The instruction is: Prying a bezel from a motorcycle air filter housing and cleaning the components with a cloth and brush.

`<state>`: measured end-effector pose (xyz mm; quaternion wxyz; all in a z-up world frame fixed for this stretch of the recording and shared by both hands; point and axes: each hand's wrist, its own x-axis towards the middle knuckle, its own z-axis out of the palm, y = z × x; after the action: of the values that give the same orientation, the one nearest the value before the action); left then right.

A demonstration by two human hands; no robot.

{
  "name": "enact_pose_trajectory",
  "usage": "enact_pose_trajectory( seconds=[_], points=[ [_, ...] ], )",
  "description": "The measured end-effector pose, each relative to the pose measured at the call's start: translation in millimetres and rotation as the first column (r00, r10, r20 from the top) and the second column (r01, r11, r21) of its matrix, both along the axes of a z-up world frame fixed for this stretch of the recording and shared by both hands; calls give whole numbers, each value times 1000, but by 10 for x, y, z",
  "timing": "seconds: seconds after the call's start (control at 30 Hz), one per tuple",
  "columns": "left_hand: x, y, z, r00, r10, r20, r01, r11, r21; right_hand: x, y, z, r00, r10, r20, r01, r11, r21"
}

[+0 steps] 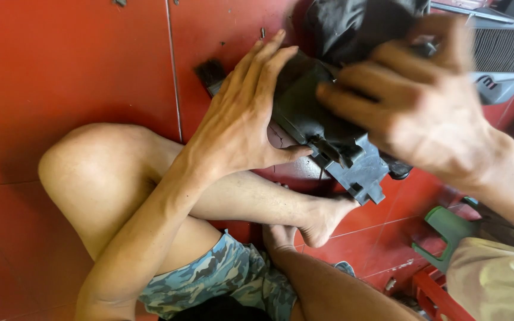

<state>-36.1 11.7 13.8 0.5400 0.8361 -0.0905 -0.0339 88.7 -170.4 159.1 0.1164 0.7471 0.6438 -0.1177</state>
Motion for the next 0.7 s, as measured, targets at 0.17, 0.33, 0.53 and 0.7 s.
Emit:
enact_pose_trajectory(
  seconds=[0.17,0.33,0.53,0.7],
  points=[
    [-36,-46,-51,999,-3,-35,5,999,45,121,-272,48,912,-302,-276,324,946,34],
    [-5,-4,30,997,-24,-68,25,1000,16,181,-48,-40,889,-269,-370,265,962,-61],
    [-2,-16,-9,997,1,-82,2,999,41,246,142,-120,894,-179,-411,116,978,-174],
    [-11,-36,-75,997,-13,-70,18,997,73,237,171,-183,899,-128,-419,58,983,-177]
  ],
)
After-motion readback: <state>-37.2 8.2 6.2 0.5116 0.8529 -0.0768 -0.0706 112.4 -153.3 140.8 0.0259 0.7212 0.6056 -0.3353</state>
